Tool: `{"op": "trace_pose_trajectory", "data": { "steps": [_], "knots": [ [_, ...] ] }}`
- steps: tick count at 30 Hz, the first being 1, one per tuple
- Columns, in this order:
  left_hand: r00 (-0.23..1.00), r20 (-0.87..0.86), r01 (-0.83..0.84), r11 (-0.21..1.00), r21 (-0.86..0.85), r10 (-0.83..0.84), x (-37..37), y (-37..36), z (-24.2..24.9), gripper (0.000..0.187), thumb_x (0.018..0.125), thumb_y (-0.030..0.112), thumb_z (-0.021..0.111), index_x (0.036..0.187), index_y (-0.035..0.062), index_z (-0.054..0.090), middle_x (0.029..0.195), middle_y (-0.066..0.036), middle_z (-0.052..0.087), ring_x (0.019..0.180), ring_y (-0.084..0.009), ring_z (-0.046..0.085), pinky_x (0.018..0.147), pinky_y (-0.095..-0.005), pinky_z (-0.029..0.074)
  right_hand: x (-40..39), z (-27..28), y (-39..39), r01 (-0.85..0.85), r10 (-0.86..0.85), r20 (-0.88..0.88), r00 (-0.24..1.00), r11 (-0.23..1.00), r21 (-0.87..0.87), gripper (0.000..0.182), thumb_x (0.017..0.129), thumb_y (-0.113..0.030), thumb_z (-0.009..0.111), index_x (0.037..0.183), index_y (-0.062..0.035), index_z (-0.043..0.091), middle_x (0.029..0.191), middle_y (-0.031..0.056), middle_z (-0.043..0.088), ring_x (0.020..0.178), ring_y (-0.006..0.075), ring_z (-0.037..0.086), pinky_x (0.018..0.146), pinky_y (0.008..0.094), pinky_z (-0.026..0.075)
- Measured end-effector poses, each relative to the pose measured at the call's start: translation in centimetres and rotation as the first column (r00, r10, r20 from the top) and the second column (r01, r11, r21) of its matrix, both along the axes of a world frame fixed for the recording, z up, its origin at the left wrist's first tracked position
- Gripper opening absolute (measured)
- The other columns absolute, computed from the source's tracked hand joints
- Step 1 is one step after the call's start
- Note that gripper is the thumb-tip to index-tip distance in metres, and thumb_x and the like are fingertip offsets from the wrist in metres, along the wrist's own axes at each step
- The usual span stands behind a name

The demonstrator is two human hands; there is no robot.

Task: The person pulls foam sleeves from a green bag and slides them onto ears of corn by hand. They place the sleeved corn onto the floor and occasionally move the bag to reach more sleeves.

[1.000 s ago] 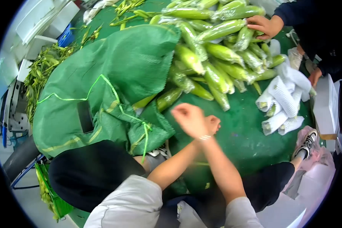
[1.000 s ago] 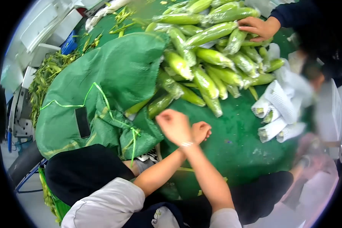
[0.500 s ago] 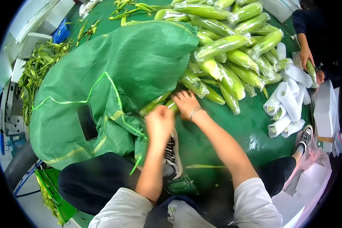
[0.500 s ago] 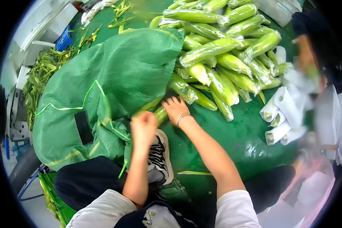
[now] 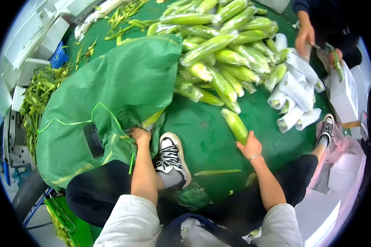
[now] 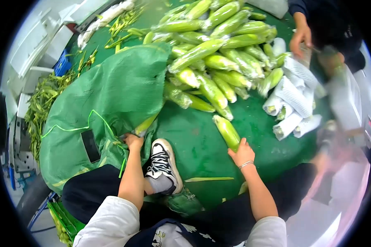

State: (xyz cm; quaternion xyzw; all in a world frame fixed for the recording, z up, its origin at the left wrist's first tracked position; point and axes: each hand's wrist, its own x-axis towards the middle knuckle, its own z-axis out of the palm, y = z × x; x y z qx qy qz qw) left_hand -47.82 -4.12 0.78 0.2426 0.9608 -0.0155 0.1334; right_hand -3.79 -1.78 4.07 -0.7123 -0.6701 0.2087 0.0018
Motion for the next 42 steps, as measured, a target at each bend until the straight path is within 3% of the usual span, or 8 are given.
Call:
{"op": "trace_pose_trajectory", "data": {
  "steps": [12,20,23,26,34,38,40,42],
  "knots": [
    [0.93,-0.091,0.362,0.844,0.395,-0.356,8.0,-4.3,7.2,0.053,0.062,0.024,0.071,0.108,-0.0001,0.058,0.089,-0.024,0.063,0.088,-0.0396,0.061,0.079,-0.0463,0.048,-2.5,1.0,-3.0,-0.098,0.11,0.045,0.993,0.973,-0.208,0.074,0.066,-0.044,0.074,0.113,-0.0014,0.035,0.104,0.0167,0.056,0.093,0.0297,0.061,0.076,0.0387,0.052],
    [0.855,-0.044,0.444,0.684,0.579,-0.517,-3.8,0.3,-7.4,0.049,0.07,0.031,0.07,0.109,0.0042,0.058,0.116,-0.029,0.051,0.11,-0.0423,0.047,0.094,-0.0451,0.039,-2.4,0.7,-4.1,0.069,-0.102,-0.157,0.982,0.976,-0.204,0.065,0.071,-0.05,0.067,0.105,-0.0021,0.04,0.102,0.0207,0.056,0.088,0.0345,0.062,0.074,0.0427,0.051],
    [0.795,0.482,-0.07,0.735,0.674,-0.367,0.4,1.1,0.4,0.053,0.061,0.02,0.075,0.106,-0.003,0.058,0.107,-0.028,0.058,0.1,-0.0375,0.056,0.088,-0.0398,0.045,-2.3,0.2,-4.9,0.141,-0.175,-0.169,0.97,0.97,-0.198,0.064,0.072,-0.051,0.065,0.105,-0.0014,0.041,0.103,0.0218,0.056,0.088,0.0356,0.061,0.074,0.0435,0.05],
    [0.907,0.026,0.337,0.762,0.553,-0.421,5.2,0.0,10.5,0.051,0.055,0.014,0.076,0.095,-0.0114,0.058,0.092,-0.025,0.064,0.087,-0.0357,0.063,0.077,-0.0403,0.048,-1.5,0.5,-5.1,0.198,-0.226,-0.148,0.963,0.963,-0.183,0.065,0.073,-0.053,0.064,0.106,-0.0004,0.043,0.104,0.0226,0.056,0.09,0.0366,0.061,0.075,0.044,0.05],
    [0.552,0.077,0.437,0.367,0.821,-0.83,18.5,7.3,18.2,0.04,0.063,0.02,0.074,0.089,-0.0012,0.053,0.079,-0.02,0.061,0.073,-0.0272,0.062,0.066,-0.0365,0.048,-0.9,1.2,-4.8,0.174,-0.153,-0.242,0.958,0.983,0.067,0.078,0.073,-0.056,0.062,0.119,0.0028,0.04,0.115,0.0256,0.044,0.107,0.0399,0.046,0.089,0.047,0.04],
    [0.12,0.502,0.012,0.507,0.862,-0.856,25.3,8.9,18.7,0.044,0.071,0.015,0.076,0.105,-0.0031,0.056,0.096,-0.011,0.063,0.088,-0.0176,0.06,0.077,-0.0324,0.05,-0.1,6.9,-0.4,0.236,-0.044,-0.887,0.459,0.969,0.073,0.083,0.083,-0.033,0.064,0.14,0.0009,0.014,0.135,0.0226,0.035,0.121,0.0299,0.04,0.1,0.0387,0.036],
    [0.016,0.433,-0.045,0.432,0.901,-0.901,29.4,9.6,15.1,0.039,0.08,0.019,0.069,0.111,-0.0016,0.055,0.098,-0.007,0.062,0.087,-0.011,0.056,0.075,-0.0294,0.049,-0.3,8.9,1.6,0.019,-0.215,-0.96,-0.182,0.975,-0.222,0.071,0.083,-0.018,0.064,0.138,-0.003,0.022,0.127,0.0129,0.044,0.113,0.0223,0.049,0.094,0.0353,0.043],
    [-0.015,0.472,-0.162,0.468,0.869,-0.882,28.9,10.5,15.0,0.035,0.087,0.023,0.062,0.112,-0.0001,0.053,0.099,-0.006,0.061,0.087,-0.0109,0.056,0.073,-0.0285,0.049,-2.3,12.1,4.2,0.191,-0.215,-0.975,-0.053,0.956,-0.221,0.054,0.075,-0.006,0.069,0.122,-0.0018,0.043,0.11,0.0094,0.057,0.096,0.0179,0.058,0.082,0.0325,0.049]
  ]
}}
